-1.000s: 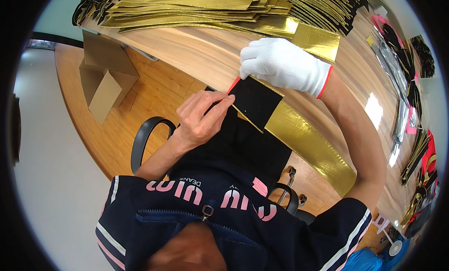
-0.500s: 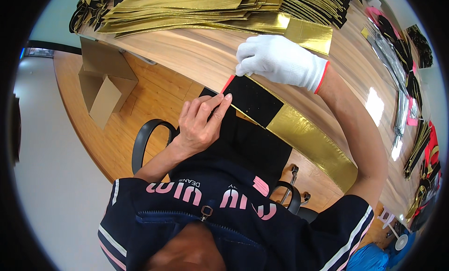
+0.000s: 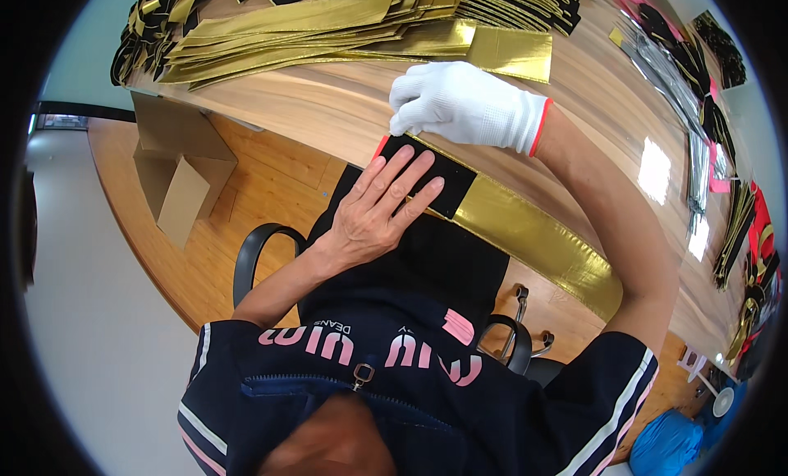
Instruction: Applying black tape to gold metallic decorative strips at an assembly workbench.
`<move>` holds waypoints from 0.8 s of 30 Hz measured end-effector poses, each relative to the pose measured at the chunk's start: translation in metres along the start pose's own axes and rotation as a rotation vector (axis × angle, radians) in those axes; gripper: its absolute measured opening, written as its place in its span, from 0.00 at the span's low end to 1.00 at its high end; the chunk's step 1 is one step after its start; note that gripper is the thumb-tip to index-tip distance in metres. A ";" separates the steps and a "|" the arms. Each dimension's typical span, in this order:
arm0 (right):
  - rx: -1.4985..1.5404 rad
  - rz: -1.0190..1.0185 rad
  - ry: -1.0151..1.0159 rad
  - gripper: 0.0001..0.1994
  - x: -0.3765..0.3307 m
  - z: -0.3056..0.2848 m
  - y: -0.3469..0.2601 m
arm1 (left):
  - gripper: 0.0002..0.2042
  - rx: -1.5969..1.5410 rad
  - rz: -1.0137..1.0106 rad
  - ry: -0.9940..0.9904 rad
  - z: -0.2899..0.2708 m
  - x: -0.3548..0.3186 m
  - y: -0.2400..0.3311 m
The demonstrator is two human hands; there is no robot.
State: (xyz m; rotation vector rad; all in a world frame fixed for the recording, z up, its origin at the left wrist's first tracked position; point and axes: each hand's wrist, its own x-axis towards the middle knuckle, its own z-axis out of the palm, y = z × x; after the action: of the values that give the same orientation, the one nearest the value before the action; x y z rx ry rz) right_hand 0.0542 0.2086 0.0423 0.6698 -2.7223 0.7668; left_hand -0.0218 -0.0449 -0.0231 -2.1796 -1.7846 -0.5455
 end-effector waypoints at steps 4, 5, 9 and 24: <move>-0.048 0.015 -0.040 0.13 0.000 -0.004 -0.005 | 0.25 0.010 0.002 0.013 0.002 0.002 -0.001; -0.050 0.013 -0.040 0.13 0.001 -0.005 -0.006 | 0.25 0.012 0.001 0.021 0.002 0.002 -0.002; -0.279 0.147 0.059 0.18 -0.010 -0.006 -0.039 | 0.24 0.031 0.004 0.044 0.005 0.003 -0.003; -0.441 0.738 0.076 0.44 -0.048 0.079 -0.161 | 0.32 -0.113 -0.100 0.065 -0.004 0.013 -0.012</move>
State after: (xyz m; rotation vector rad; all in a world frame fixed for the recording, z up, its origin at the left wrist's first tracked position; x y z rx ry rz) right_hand 0.1664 0.0608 0.0298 -0.4732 -2.8991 0.2659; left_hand -0.0318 -0.0329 -0.0140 -2.1267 -1.8782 -0.7492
